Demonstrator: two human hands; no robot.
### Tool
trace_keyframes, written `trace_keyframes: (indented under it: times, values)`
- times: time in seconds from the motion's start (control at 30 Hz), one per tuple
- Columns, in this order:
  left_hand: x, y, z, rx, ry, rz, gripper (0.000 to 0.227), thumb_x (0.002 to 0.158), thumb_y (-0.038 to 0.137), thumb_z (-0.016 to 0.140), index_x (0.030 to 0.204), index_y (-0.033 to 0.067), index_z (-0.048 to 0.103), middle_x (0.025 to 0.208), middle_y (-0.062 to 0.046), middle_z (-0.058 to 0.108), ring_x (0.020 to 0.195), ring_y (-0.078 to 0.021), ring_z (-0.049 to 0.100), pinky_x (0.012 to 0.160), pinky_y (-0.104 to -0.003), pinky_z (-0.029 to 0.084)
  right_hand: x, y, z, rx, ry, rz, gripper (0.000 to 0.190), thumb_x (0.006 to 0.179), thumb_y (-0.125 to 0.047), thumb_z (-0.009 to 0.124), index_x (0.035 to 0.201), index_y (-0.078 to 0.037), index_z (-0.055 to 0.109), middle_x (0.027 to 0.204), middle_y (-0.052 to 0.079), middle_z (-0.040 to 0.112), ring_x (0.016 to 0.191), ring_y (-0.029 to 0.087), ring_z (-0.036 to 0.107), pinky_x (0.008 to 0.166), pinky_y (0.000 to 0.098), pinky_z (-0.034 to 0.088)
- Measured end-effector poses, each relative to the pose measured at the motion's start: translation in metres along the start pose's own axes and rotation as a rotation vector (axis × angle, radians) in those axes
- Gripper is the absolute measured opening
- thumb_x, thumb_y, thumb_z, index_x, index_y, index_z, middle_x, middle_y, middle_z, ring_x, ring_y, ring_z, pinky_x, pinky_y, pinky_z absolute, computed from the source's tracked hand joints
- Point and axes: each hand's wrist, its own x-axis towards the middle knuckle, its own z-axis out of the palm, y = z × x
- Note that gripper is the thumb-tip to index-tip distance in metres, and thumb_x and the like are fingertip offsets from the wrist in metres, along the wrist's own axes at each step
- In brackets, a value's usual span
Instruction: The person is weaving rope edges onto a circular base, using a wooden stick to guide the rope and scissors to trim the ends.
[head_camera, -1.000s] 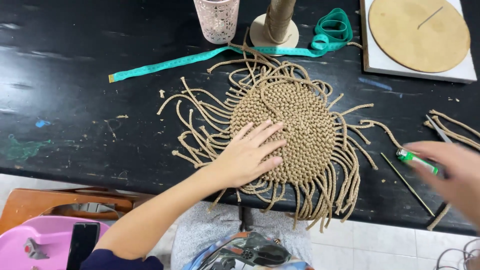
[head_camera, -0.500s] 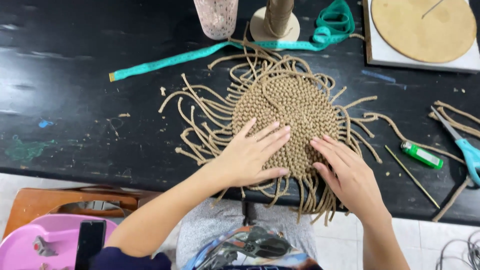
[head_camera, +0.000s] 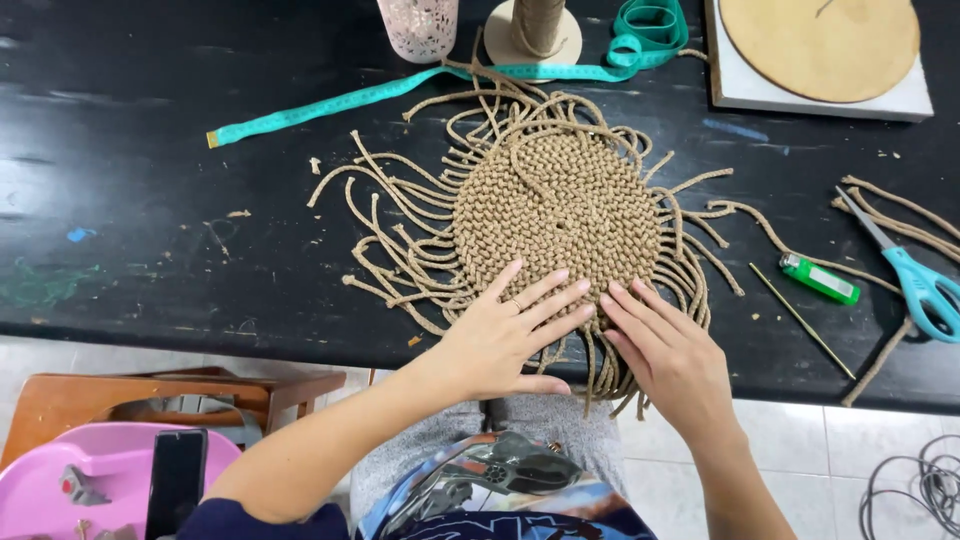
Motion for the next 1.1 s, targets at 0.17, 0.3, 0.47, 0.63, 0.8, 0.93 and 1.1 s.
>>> trace_keyframes:
  times: [0.17, 0.3, 0.47, 0.63, 0.8, 0.93, 1.1]
  values:
    - [0.0, -0.004, -0.032, -0.137, -0.061, -0.032, 0.097, 0.087, 0.083, 0.025, 0.16, 0.019, 0.026, 0.165, -0.01, 0.031, 0.153, -0.0294, 0.023, 0.124, -0.058, 0.009, 0.011, 0.023, -0.014, -0.015, -0.009, -0.068, 0.026, 0.093, -0.025, 0.072, 0.118, -0.018, 0.075, 0.122, -0.003, 0.075, 0.117, 0.021, 0.069, 0.097, 0.0314, 0.054]
    - [-0.035, -0.041, -0.065, -0.097, 0.073, -0.148, 0.095, 0.089, 0.078, 0.046, 0.159, 0.0164, 0.027, 0.158, -0.016, 0.037, 0.15, -0.0328, 0.029, 0.12, -0.056, 0.018, 0.007, 0.053, -0.04, -0.176, -0.037, -0.055, 0.039, 0.089, -0.028, 0.076, 0.126, -0.019, 0.071, 0.127, -0.006, 0.073, 0.12, 0.017, 0.068, 0.1, 0.0304, 0.053]
    - [-0.055, -0.059, -0.06, -0.135, -0.006, -0.185, 0.071, 0.091, 0.066, 0.057, 0.143, 0.0183, 0.052, 0.152, -0.009, 0.047, 0.147, -0.0335, 0.035, 0.118, -0.058, 0.025, 0.02, 0.035, -0.025, -0.092, -0.218, -0.086, 0.047, 0.085, -0.037, 0.075, 0.129, -0.02, 0.068, 0.133, -0.002, 0.07, 0.125, 0.018, 0.063, 0.103, 0.0317, 0.051]
    - [-0.039, -0.078, -0.053, -0.141, -0.028, -0.156, 0.062, 0.085, 0.041, 0.065, 0.141, 0.0163, 0.054, 0.153, -0.012, 0.046, 0.144, -0.0372, 0.039, 0.111, -0.054, 0.039, 0.04, 0.018, -0.027, -0.111, -0.524, -0.006, 0.061, 0.088, -0.046, 0.067, 0.143, -0.022, 0.054, 0.154, 0.001, 0.052, 0.144, 0.025, 0.046, 0.11, 0.0389, 0.045]
    - [-0.016, -0.087, -0.057, 0.236, -0.049, 0.102, 0.063, 0.076, 0.016, 0.079, 0.134, 0.0156, 0.056, 0.13, -0.008, 0.061, 0.124, -0.0303, 0.057, 0.088, -0.039, 0.059, 0.036, 0.016, -0.007, -0.235, -0.571, 0.011, 0.076, 0.077, -0.043, 0.065, 0.147, -0.023, 0.043, 0.16, 0.001, 0.041, 0.15, 0.025, 0.037, 0.109, 0.0408, 0.046]
    - [-0.001, -0.11, 0.009, 0.459, 0.376, 0.298, 0.011, 0.095, 0.016, 0.061, 0.105, 0.014, 0.064, 0.097, -0.003, 0.066, 0.098, -0.0224, 0.066, 0.078, -0.032, 0.057, 0.034, 0.02, -0.006, -0.134, -0.61, 0.053, 0.073, 0.083, -0.05, 0.054, 0.15, -0.023, 0.043, 0.162, 0.002, 0.038, 0.152, 0.028, 0.032, 0.113, 0.0439, 0.039]
    - [0.01, -0.108, -0.027, 0.095, 0.545, 0.158, 0.022, 0.105, 0.025, 0.054, 0.122, 0.0174, 0.065, 0.107, -0.001, 0.072, 0.103, -0.0177, 0.07, 0.086, -0.031, 0.059, 0.036, 0.002, -0.02, 0.209, -0.446, 0.22, 0.121, 0.054, -0.07, 0.086, 0.156, -0.025, 0.039, 0.161, 0.004, 0.04, 0.148, 0.034, 0.035, 0.12, 0.0555, 0.023]
